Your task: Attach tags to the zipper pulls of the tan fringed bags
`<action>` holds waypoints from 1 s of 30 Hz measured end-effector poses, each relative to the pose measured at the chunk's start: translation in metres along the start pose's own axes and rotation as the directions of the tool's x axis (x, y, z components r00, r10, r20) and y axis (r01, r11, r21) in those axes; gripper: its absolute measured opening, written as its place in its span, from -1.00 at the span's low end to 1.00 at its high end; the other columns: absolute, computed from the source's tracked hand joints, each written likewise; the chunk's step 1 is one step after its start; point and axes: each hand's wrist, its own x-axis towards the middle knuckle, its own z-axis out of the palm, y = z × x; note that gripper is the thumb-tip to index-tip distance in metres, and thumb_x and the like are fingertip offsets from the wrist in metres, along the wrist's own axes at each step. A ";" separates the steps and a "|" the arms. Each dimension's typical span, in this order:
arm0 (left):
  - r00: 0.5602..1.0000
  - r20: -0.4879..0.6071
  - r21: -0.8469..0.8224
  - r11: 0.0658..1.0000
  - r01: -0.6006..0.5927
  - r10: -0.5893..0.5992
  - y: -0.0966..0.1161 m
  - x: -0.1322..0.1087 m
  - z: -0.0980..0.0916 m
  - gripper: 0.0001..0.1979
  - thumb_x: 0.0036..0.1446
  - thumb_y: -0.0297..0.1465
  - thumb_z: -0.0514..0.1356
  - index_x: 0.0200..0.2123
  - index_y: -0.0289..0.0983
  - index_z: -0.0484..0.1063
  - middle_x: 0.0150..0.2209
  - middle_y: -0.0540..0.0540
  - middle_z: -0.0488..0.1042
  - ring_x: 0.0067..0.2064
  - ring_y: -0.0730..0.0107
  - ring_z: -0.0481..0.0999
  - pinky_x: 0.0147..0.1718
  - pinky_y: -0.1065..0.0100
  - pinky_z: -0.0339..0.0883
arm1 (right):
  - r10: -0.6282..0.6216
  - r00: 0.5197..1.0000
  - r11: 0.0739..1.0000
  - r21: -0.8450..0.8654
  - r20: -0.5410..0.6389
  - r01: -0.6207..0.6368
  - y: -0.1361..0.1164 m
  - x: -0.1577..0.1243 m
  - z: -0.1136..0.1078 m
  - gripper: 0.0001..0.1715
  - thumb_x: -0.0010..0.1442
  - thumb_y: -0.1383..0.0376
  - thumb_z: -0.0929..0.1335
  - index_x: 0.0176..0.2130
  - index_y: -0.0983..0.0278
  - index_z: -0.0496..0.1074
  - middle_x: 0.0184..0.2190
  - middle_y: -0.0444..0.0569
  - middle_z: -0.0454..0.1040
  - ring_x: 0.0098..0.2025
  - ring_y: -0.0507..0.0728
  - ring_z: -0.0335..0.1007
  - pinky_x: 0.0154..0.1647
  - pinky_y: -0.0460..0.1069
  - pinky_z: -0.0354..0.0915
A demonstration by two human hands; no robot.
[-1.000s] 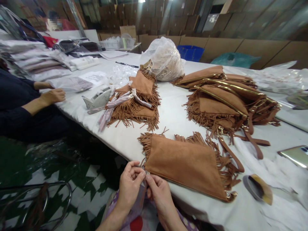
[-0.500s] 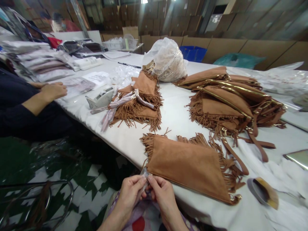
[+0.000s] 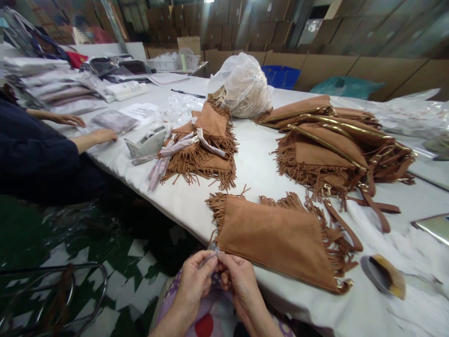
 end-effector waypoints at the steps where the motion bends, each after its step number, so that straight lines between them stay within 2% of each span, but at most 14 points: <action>1: 1.000 -0.019 0.011 1.000 -0.012 0.012 0.000 -0.001 0.000 -0.58 -0.12 -0.14 0.34 -0.28 -0.34 0.46 -0.65 0.11 0.32 -0.78 0.75 -0.02 -0.80 0.59 -0.22 | 0.020 1.000 1.000 0.013 -0.003 -0.020 -0.001 0.000 0.000 -0.62 -0.11 0.10 0.43 -0.65 0.35 0.37 -0.76 -0.17 0.33 -0.80 -0.12 0.04 -0.78 -0.15 -0.08; 3: 0.995 -0.063 0.078 0.994 -0.071 0.076 -0.001 -0.003 0.001 -0.58 -0.11 -0.13 0.32 -0.27 -0.34 0.51 -0.63 0.07 0.37 -0.76 0.69 0.06 -0.79 0.56 -0.12 | 0.048 0.999 0.998 0.045 -0.022 -0.047 -0.001 0.001 0.001 -0.64 -0.11 0.12 0.42 -0.66 0.35 0.37 -0.78 -0.16 0.33 -0.81 -0.10 0.06 -0.79 -0.15 -0.06; 5: 0.974 -0.073 0.219 0.956 -0.194 0.214 0.000 -0.006 0.000 -0.65 -0.06 -0.16 0.30 -0.30 -0.31 0.57 -0.55 -0.04 0.47 -0.65 0.53 0.30 -0.68 0.49 0.15 | 0.064 0.997 0.994 0.089 -0.047 -0.060 -0.002 0.001 0.002 -0.67 -0.12 0.15 0.42 -0.66 0.34 0.37 -0.79 -0.17 0.32 -0.81 -0.10 0.06 -0.79 -0.15 -0.05; 7: 0.925 0.001 0.397 0.849 -0.348 0.379 0.003 -0.008 -0.002 -0.75 0.01 -0.23 0.26 -0.31 -0.25 0.61 -0.44 -0.11 0.54 -0.45 0.33 0.47 -0.46 0.40 0.33 | 0.079 0.995 0.989 0.128 -0.057 -0.071 -0.004 0.001 0.002 -0.70 -0.12 0.19 0.42 -0.67 0.34 0.36 -0.80 -0.19 0.29 -0.81 -0.11 0.02 -0.79 -0.15 -0.05; 9: 0.871 0.118 0.513 0.722 -0.464 0.476 0.007 -0.010 -0.005 -0.79 0.07 -0.29 0.21 -0.28 -0.18 0.62 -0.41 -0.13 0.55 -0.36 0.27 0.50 -0.34 0.38 0.33 | 0.096 0.994 0.984 0.153 -0.050 -0.088 -0.008 -0.001 0.002 -0.70 -0.13 0.21 0.41 -0.70 0.34 0.33 -0.81 -0.21 0.26 -0.81 -0.13 -0.01 -0.79 -0.16 -0.06; 11: 0.842 0.205 0.553 0.651 -0.521 0.499 0.014 -0.010 -0.008 -0.79 0.10 -0.33 0.19 -0.23 -0.14 0.61 -0.43 -0.12 0.53 -0.39 0.28 0.48 -0.36 0.39 0.31 | 0.104 0.994 0.980 0.169 -0.016 -0.100 -0.013 -0.003 0.001 -0.71 -0.11 0.19 0.41 -0.66 0.35 0.36 -0.77 -0.19 0.30 -0.79 -0.12 0.03 -0.79 -0.17 -0.02; 14: 0.831 0.258 0.578 0.610 -0.542 0.494 0.023 -0.009 -0.008 -0.78 0.10 -0.36 0.19 -0.22 -0.11 0.61 -0.46 -0.11 0.51 -0.41 0.29 0.47 -0.40 0.41 0.28 | 0.082 0.995 0.984 0.153 0.052 -0.089 -0.018 -0.007 0.001 -0.67 -0.11 0.13 0.44 -0.59 0.36 0.40 -0.74 -0.16 0.36 -0.77 -0.10 0.14 -0.75 -0.17 0.05; 17: 0.825 0.280 0.612 0.571 -0.547 0.491 0.024 -0.010 -0.008 -0.77 0.13 -0.37 0.16 -0.20 -0.10 0.60 -0.48 -0.10 0.50 -0.43 0.31 0.45 -0.42 0.41 0.27 | 0.048 0.997 0.995 0.089 0.062 -0.054 -0.016 -0.007 0.000 -0.58 -0.15 0.10 0.49 -0.68 0.35 0.35 -0.84 -0.20 0.26 -0.80 -0.12 0.06 -0.77 -0.18 -0.02; 19: 0.823 0.289 0.590 0.586 -0.556 0.490 0.016 -0.013 -0.014 -0.74 0.16 -0.38 0.14 -0.13 -0.09 0.57 -0.40 -0.12 0.55 -0.37 0.28 0.50 -0.35 0.40 0.32 | 0.034 0.998 0.997 0.072 0.046 -0.038 -0.012 -0.005 0.000 -0.55 -0.17 0.08 0.49 -0.70 0.35 0.34 -0.87 -0.20 0.23 -0.82 -0.11 0.03 -0.78 -0.17 -0.07; 21: 0.831 0.285 0.547 0.631 -0.550 0.477 0.002 -0.020 -0.028 -0.73 0.15 -0.38 0.15 -0.10 -0.09 0.54 -0.26 -0.14 0.59 -0.23 0.22 0.55 -0.21 0.37 0.36 | 0.026 0.999 0.997 0.066 0.031 -0.028 -0.008 -0.003 -0.001 -0.55 -0.17 0.07 0.48 -0.71 0.34 0.35 -0.87 -0.18 0.24 -0.82 -0.10 0.03 -0.77 -0.16 -0.07; 23: 0.864 0.261 0.542 0.676 -0.500 0.430 -0.012 -0.028 -0.051 -0.73 0.11 -0.36 0.19 -0.11 -0.09 0.55 -0.16 -0.13 0.59 -0.12 0.17 0.55 -0.08 0.35 0.34 | 0.017 1.000 0.999 0.045 0.015 -0.018 -0.006 -0.001 -0.001 -0.56 -0.17 0.07 0.48 -0.71 0.34 0.35 -0.87 -0.18 0.24 -0.81 -0.10 0.03 -0.77 -0.16 -0.08; 25: 0.915 0.187 0.574 0.716 -0.397 0.358 -0.019 -0.034 -0.076 -0.73 0.08 -0.31 0.23 -0.12 -0.11 0.56 -0.13 -0.13 0.58 -0.08 0.15 0.53 -0.04 0.35 0.32 | 0.012 1.000 1.000 0.016 0.004 -0.012 -0.005 0.000 -0.002 -0.56 -0.16 0.07 0.47 -0.72 0.33 0.35 -0.88 -0.19 0.23 -0.82 -0.10 0.00 -0.77 -0.15 -0.10; 28: 0.958 0.009 0.548 0.800 -0.245 0.287 -0.009 -0.032 -0.094 -0.67 0.10 -0.18 0.17 -0.14 -0.21 0.55 -0.14 -0.16 0.58 -0.09 0.15 0.52 -0.07 0.33 0.34 | -0.004 1.000 1.000 -0.019 -0.010 0.004 -0.006 0.000 -0.003 -0.55 -0.14 0.06 0.46 -0.73 0.32 0.33 -0.89 -0.21 0.19 -0.81 -0.11 -0.04 -0.77 -0.15 -0.15; 30: 0.964 -0.052 0.466 0.860 -0.208 0.262 0.005 -0.023 -0.084 -0.59 0.14 -0.09 0.09 -0.19 -0.27 0.54 -0.19 -0.18 0.58 -0.15 0.17 0.54 -0.14 0.32 0.36 | -0.021 1.000 0.999 -0.030 -0.016 0.021 -0.005 0.000 -0.003 -0.55 -0.15 0.06 0.47 -0.73 0.32 0.33 -0.90 -0.22 0.17 -0.81 -0.11 -0.07 -0.77 -0.14 -0.17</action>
